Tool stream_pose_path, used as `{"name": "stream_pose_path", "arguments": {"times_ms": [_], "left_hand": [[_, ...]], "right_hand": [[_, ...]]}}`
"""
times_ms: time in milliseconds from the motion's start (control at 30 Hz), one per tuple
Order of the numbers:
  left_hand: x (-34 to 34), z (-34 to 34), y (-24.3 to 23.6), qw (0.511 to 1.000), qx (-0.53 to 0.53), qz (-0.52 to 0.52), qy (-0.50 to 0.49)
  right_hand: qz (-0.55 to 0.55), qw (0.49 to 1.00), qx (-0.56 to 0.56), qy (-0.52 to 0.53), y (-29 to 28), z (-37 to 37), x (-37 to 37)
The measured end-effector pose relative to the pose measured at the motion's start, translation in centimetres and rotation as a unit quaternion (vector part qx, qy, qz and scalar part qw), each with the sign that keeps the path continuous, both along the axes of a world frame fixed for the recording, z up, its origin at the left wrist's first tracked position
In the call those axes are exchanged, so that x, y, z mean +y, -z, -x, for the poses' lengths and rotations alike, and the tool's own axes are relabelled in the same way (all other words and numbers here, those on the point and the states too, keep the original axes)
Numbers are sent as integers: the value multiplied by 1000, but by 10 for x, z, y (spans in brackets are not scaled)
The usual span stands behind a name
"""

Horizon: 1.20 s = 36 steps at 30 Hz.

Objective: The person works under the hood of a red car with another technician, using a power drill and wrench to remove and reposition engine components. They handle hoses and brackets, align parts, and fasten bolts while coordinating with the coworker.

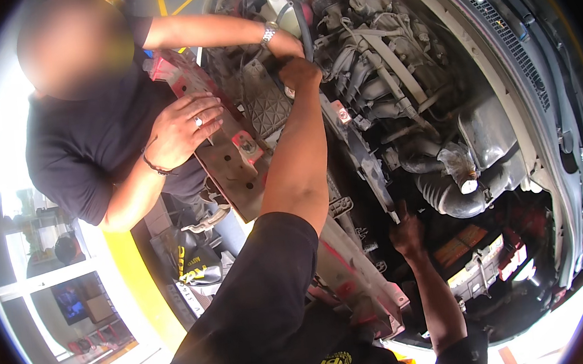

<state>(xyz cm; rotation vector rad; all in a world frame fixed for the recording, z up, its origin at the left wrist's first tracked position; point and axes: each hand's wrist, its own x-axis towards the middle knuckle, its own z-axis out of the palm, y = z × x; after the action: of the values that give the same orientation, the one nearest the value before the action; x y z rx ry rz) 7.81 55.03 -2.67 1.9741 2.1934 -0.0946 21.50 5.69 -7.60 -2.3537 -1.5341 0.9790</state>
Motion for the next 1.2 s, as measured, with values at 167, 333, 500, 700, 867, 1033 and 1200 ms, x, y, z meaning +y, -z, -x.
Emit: {"name": "stream_pose_path", "arguments": {"times_ms": [167, 333, 500, 700, 867, 1033, 1200], "left_hand": [[-8, 1, -1, 997, -38, -60, -30], [-37, 7, -6, 989, -48, -142, -13], [-62, -30, -8, 926, -81, -332, -162], [-39, 2, 24, 978, 25, -203, 44], [-34, 0, 36, 975, 33, -221, 18], [-52, -3, 19, 972, -35, -231, 19], [-103, -41, -61, 995, -52, -25, 83]], "right_hand": [[-150, 978, -67, -131, -104, -21, 44], [-217, 959, 41, -176, -248, 5, 192], [-116, 965, -21, -234, -315, 79, 325], [-331, 924, -26, -189, -310, 36, 238], [-217, 969, -80, -91, -277, -24, 68], [-156, 979, -123, -53, -231, -35, -91], [-127, 979, -162, 8, -215, -18, -178]]}}
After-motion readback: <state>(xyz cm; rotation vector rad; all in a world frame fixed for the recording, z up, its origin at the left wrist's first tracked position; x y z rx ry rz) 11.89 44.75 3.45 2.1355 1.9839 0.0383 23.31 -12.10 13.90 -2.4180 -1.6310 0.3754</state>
